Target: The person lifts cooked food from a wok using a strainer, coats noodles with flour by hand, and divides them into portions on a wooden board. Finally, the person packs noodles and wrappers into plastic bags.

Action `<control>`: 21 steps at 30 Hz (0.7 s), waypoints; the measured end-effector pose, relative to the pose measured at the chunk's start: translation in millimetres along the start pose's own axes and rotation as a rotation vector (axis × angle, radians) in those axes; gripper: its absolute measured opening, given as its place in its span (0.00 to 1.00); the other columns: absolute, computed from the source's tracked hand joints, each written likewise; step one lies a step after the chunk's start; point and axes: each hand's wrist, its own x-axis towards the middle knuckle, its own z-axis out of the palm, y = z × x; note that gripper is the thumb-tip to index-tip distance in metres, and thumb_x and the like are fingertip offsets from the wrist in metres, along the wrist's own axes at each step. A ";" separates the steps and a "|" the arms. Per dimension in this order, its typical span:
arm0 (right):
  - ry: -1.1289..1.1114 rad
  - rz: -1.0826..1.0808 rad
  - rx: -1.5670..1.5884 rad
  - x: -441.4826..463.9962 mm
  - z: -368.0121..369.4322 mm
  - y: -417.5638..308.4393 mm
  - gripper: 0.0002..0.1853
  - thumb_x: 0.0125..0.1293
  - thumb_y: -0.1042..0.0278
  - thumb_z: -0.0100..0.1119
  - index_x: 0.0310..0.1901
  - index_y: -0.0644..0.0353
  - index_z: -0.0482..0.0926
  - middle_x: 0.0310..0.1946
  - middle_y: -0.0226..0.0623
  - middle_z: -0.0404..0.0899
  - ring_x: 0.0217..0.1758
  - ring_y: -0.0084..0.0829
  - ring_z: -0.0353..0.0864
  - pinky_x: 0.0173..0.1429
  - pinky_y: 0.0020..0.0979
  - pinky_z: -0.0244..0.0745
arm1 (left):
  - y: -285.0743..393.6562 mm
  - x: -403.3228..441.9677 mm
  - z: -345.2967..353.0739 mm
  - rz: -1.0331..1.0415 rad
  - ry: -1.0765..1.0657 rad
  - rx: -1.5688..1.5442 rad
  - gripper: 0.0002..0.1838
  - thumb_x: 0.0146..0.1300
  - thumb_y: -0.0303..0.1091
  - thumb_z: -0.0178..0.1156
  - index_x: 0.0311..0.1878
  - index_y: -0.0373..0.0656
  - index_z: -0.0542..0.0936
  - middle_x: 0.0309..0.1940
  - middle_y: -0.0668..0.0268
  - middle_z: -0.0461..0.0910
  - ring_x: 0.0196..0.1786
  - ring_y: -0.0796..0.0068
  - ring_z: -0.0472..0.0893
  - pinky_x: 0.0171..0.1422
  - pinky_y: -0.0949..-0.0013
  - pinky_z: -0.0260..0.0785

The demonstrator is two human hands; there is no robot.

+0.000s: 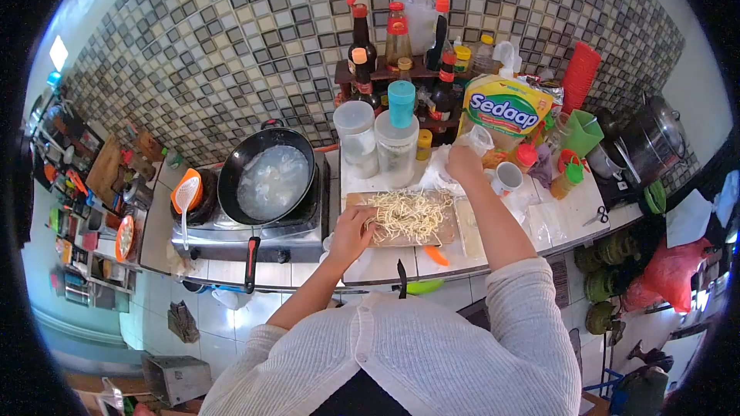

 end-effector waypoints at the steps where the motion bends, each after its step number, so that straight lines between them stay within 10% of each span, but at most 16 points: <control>1: -0.027 -0.014 0.035 -8.4 -21.4 -10.0 0.10 0.55 0.63 0.61 0.30 0.60 0.85 0.33 0.52 0.84 0.39 0.51 0.84 0.47 0.45 0.79 | 0.0 0.9 -0.1 -0.009 -0.003 -0.006 0.16 0.56 0.28 0.64 0.50 0.47 0.81 0.48 0.62 0.79 0.53 0.56 0.77 0.58 0.55 0.68; 8: -0.432 -0.146 0.119 -3.0 -43.5 -11.7 0.09 0.54 0.66 0.62 0.35 0.52 0.88 0.35 0.45 0.85 0.40 0.45 0.85 0.47 0.41 0.80 | -0.8 0.8 0.6 -0.005 0.001 -0.017 0.17 0.56 0.27 0.64 0.51 0.46 0.81 0.46 0.61 0.80 0.52 0.55 0.77 0.57 0.55 0.68; 21: -0.047 -0.160 0.027 -10.1 -15.4 -18.2 0.09 0.58 0.69 0.53 0.33 0.62 0.83 0.35 0.53 0.82 0.41 0.53 0.82 0.47 0.49 0.77 | -2.1 2.8 -17.5 -0.066 -0.059 -0.259 0.19 0.56 0.23 0.60 0.52 0.42 0.78 0.50 0.55 0.77 0.58 0.52 0.74 0.63 0.58 0.67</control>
